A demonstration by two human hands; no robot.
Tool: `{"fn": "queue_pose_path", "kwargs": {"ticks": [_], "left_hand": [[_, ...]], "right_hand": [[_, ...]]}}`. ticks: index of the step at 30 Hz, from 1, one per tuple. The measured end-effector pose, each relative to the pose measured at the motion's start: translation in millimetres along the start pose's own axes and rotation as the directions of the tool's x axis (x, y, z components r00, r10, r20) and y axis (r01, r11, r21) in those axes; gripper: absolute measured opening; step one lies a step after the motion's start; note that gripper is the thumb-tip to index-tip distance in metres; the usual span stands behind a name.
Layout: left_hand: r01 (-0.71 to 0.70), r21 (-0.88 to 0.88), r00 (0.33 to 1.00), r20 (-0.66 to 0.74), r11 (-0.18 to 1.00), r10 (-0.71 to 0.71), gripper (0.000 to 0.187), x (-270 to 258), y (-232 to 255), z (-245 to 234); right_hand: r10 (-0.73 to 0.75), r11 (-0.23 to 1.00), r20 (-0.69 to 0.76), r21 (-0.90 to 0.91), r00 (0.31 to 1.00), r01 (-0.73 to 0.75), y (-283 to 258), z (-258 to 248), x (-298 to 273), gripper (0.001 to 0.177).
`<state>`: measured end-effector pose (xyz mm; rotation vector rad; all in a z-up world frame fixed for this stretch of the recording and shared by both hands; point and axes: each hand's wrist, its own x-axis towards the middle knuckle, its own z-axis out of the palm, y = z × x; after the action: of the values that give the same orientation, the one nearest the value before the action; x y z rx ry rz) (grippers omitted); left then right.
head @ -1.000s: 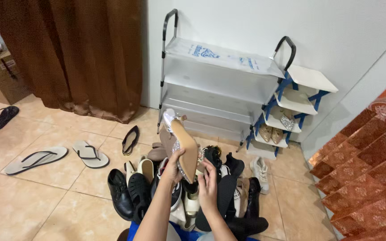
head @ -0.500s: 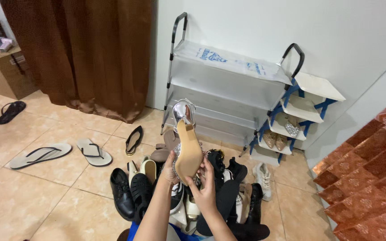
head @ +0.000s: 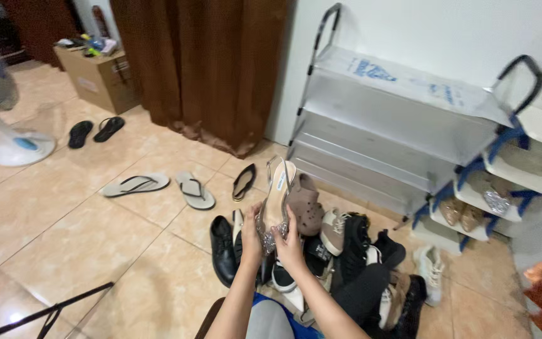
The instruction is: The person sits on the floor and organizes various shoes, including sandals, sneakers, and heels, by picking them up and placing them on a multi-tiered shoe rack.
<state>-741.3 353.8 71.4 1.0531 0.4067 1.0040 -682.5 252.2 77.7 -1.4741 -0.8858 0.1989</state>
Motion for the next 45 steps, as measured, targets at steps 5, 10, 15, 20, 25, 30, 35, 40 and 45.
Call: {"fn": "queue_pose_path", "kwargs": {"ticks": [5, 10, 15, 20, 25, 30, 35, 40, 45], "left_hand": [[0.105, -0.005, 0.937, -0.334, 0.994, -0.101, 0.055, -9, -41, -50], [0.168, -0.225, 0.879, -0.406, 0.96, -0.249, 0.054, -8, -84, -77], [0.204, -0.248, 0.95, -0.185, 0.947, -0.253, 0.056, -3, -73, -61], [0.271, -0.142, 0.942, -0.165, 0.952, -0.292, 0.059, -9, -76, -57], [-0.303, 0.755, 0.929, 0.097, 0.581, 0.358, 0.053, -18, -115, -65], [-0.052, 0.825, 0.992, -0.021, 0.563, 0.123, 0.061, -32, -107, -52], [0.005, 0.853, 1.0, -0.016, 0.523, 0.016, 0.068, -45, -80, -6], [-0.125, 0.831, 0.99, 0.144, 0.541, 0.008, 0.068, -52, -86, 62], [-0.309, 0.767, 0.939, 0.342, 0.562, 0.05, 0.068, -77, -86, 144]], "right_hand": [[0.417, 0.895, 0.085, 0.135, 0.905, -0.426, 107, 36, 10, 0.055], [0.56, 0.796, 0.11, 0.205, 0.821, -0.57, 148, 52, -6, 0.046], [0.484, 0.866, 0.101, 0.083, 0.869, -0.493, 161, 28, 33, 0.059], [0.316, 0.949, 0.052, -0.032, 0.947, -0.314, 162, 2, 47, 0.063], [0.234, 0.85, -0.075, -0.468, 0.969, -0.242, 148, -22, 23, 0.06], [0.091, 0.628, 0.013, -0.777, 0.996, -0.047, 119, -51, 1, 0.061], [0.163, 0.538, -0.01, -0.837, 0.987, -0.097, 64, -94, -7, 0.067], [0.065, 0.448, -0.057, -0.891, 0.996, -0.08, 34, -166, -22, 0.071], [0.036, 0.395, -0.231, -0.89, 0.972, -0.226, 7, -251, -51, 0.072]]}}
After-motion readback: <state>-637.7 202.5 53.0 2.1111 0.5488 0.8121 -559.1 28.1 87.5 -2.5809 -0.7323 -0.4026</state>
